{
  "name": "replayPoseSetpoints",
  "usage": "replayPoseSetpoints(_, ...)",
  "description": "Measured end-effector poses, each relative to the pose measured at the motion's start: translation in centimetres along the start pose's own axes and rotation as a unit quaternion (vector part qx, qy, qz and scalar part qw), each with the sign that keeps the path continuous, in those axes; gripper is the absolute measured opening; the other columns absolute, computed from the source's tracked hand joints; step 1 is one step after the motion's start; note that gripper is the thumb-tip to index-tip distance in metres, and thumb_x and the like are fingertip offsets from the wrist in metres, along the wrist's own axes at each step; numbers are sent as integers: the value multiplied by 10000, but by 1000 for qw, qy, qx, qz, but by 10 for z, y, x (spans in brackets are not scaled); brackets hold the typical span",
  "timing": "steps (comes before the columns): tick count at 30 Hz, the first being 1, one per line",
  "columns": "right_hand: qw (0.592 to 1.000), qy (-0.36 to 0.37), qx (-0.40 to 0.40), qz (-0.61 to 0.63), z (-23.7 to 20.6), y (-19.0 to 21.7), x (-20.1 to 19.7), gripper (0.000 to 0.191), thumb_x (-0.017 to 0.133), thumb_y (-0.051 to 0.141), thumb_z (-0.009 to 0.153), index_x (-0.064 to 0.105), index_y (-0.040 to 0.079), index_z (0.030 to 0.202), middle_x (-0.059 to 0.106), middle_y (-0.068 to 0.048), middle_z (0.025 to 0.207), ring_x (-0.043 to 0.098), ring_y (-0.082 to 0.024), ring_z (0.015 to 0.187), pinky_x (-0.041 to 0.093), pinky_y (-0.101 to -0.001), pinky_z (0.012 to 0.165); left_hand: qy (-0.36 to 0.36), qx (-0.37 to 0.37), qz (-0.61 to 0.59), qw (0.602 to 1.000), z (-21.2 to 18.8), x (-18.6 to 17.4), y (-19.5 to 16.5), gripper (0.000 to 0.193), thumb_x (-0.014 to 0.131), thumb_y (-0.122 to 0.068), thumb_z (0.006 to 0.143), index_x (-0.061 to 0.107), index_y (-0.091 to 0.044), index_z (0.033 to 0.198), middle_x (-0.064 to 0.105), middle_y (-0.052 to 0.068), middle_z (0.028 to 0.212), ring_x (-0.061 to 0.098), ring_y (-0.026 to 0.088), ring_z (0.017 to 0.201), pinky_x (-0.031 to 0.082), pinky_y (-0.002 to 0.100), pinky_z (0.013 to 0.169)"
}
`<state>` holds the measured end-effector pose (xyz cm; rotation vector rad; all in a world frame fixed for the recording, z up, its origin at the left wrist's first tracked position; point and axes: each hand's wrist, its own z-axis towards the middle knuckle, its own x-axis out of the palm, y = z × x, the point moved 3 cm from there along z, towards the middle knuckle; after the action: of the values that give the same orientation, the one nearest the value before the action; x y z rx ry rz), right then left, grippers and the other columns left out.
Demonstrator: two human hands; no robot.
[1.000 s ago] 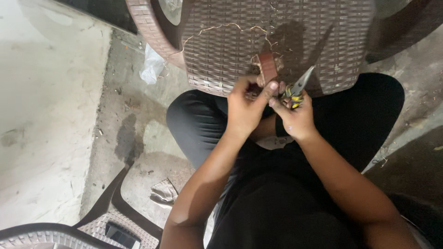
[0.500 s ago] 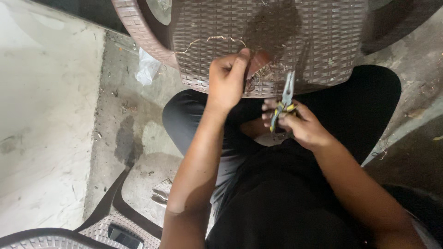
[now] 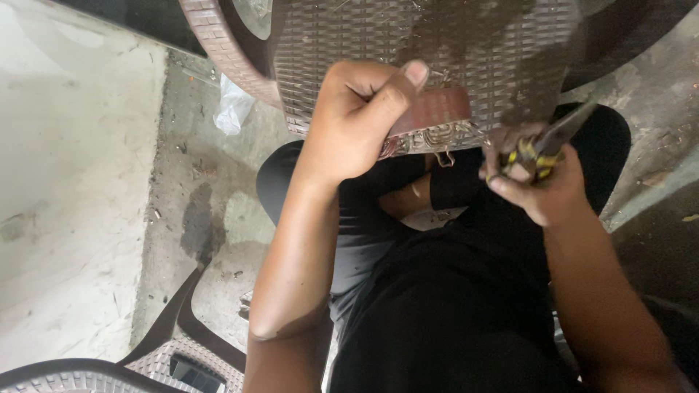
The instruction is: The person uses pliers to strip copper wire from a circular coil component. They repeatedly cut and pull sections of wire, separating the copper strands from the insulation and core material.
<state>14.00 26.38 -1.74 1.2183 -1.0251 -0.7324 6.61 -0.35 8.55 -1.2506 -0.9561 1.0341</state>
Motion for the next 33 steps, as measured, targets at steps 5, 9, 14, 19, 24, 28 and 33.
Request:
replayPoseSetpoints(5, 981, 9, -144, -127, 21, -1, 22, 484, 847, 138, 843, 563, 89, 1231, 689, -29, 980, 694, -143, 895, 587, -327, 931, 5, -13, -30, 999, 1, 2, -27, 645, 596, -338, 1140, 444, -27, 595, 418, -22, 525, 365, 63, 501, 286, 284, 490)
replayPoseSetpoints(9, 960, -25, -50, -275, 15, 11, 42, 402, 819, 162, 879, 597, 17, 1181, 697, -83, 1062, 712, -179, 951, 601, -322, 873, -22, -12, -29, 999, 3, -2, -36, 594, 587, -368, 1107, 501, -46, 615, 472, -18, 486, 431, 64, 427, 310, 276, 434)
replayPoseSetpoints(14, 945, 48, 6, -324, -4, 44, 61, 354, 766, 167, 865, 635, -7, 1144, 719, -94, 1052, 734, -176, 906, 607, -307, 777, -58, 0, 42, 997, 7, -12, -30, 619, 591, -401, 1107, 532, -58, 596, 471, -29, 515, 428, 62, 433, 309, 293, 471)
replayPoseSetpoints(19, 956, 109, 145, -232, -14, 49, 76, 399, 750, 142, 852, 631, 46, 1221, 751, -87, 1036, 752, -157, 913, 619, -307, 810, -89, 5, 101, 991, 13, -19, -5, 591, 601, -381, 1094, 547, -37, 616, 466, -27, 532, 423, 71, 508, 325, 295, 499)
replayPoseSetpoints(24, 946, 117, 221, -205, -8, 21, 90, 440, 724, 138, 897, 599, 35, 1306, 733, -97, 967, 710, -163, 887, 581, -327, 816, -48, -17, 108, 993, 21, -17, 38, 603, 630, -370, 1060, 518, -41, 568, 452, -13, 501, 408, 79, 489, 323, 314, 484)
replayPoseSetpoints(28, 919, 152, 281, -232, -5, -1, 80, 412, 712, 181, 897, 612, 53, 1275, 767, -76, 971, 745, -157, 882, 585, -325, 817, 12, -66, 90, 994, 21, -18, 84, 630, 629, -393, 1029, 443, -51, 534, 402, -23, 468, 363, 78, 461, 308, 319, 463)
replayPoseSetpoints(33, 914, 166, 204, -308, -5, 0, 54, 397, 767, 144, 835, 638, 46, 1198, 697, -84, 1052, 688, -193, 952, 568, -341, 854, 31, -62, 45, 997, 10, -22, 117, 606, 644, -368, 1018, 410, -51, 557, 372, -31, 488, 331, 82, 485, 277, 326, 468)
